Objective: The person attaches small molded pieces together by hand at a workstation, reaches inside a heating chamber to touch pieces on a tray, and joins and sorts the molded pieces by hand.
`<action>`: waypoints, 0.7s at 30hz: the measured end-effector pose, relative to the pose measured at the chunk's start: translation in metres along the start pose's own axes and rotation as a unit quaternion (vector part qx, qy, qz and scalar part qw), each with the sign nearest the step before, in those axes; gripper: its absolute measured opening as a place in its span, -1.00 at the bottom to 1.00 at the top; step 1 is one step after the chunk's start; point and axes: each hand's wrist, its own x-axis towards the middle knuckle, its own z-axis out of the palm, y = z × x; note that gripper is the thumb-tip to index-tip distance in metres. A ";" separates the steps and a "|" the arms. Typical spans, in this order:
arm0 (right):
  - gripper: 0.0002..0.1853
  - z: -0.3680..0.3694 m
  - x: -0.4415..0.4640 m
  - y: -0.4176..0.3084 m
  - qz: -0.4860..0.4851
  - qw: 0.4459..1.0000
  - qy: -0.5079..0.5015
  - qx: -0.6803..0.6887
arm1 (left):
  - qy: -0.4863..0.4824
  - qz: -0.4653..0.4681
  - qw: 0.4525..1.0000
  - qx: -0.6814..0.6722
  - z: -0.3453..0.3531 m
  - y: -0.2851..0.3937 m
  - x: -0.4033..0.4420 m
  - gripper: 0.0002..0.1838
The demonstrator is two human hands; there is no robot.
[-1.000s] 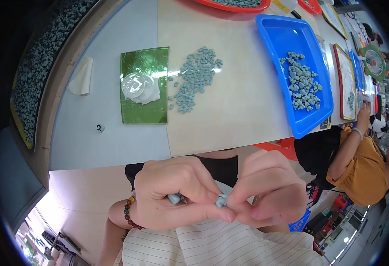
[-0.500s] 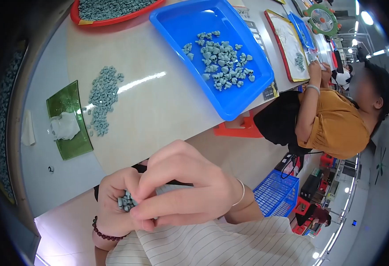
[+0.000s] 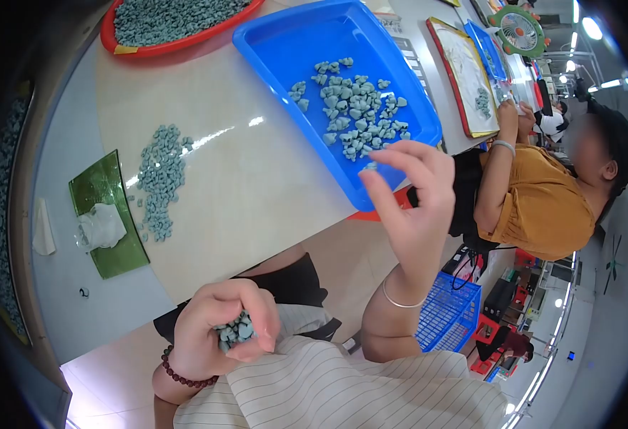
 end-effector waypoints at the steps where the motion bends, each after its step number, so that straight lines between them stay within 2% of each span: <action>1: -0.74 0.000 0.001 0.003 -0.005 1.000 -0.012 -0.025 | 0.007 -0.008 1.000 -0.013 0.001 0.001 -0.001 -0.75; 2: -0.75 0.002 0.001 0.001 -0.006 1.000 0.001 -0.007 | 0.015 -0.017 0.999 -0.026 0.001 0.001 -0.002 -0.76; 5: -0.76 0.000 -0.005 -0.018 0.082 0.986 0.067 0.129 | 0.037 -0.012 0.999 -0.024 0.005 0.004 -0.005 -0.81; 7: -0.76 0.005 -0.009 -0.030 0.001 0.976 0.032 0.215 | 0.029 0.002 1.000 -0.011 0.004 0.004 -0.009 -0.82; 9: -0.73 0.022 -0.010 -0.043 -0.150 0.968 -0.022 0.198 | 0.022 0.013 1.000 -0.006 0.004 0.004 -0.014 -0.84; 11: -0.55 0.043 -0.015 -0.051 -0.175 0.972 -0.044 0.148 | 0.006 0.031 0.999 -0.015 0.006 0.002 -0.019 -0.86; 15: -0.36 0.053 -0.016 -0.054 -0.173 0.971 -0.114 0.116 | -0.047 0.037 0.998 0.003 0.005 -0.001 -0.025 -0.85; 17: -0.30 0.047 -0.013 -0.059 -0.175 0.970 -0.135 0.102 | -0.018 0.022 0.999 0.027 0.005 -0.003 -0.026 -0.89; 19: -0.40 0.050 -0.012 -0.058 -0.193 0.972 -0.106 0.087 | -0.027 0.025 0.996 0.084 0.003 -0.009 -0.022 -0.88; 21: -0.49 0.060 -0.016 -0.055 -0.202 0.974 -0.081 0.069 | -0.027 0.014 0.996 0.078 0.006 -0.015 -0.023 -0.90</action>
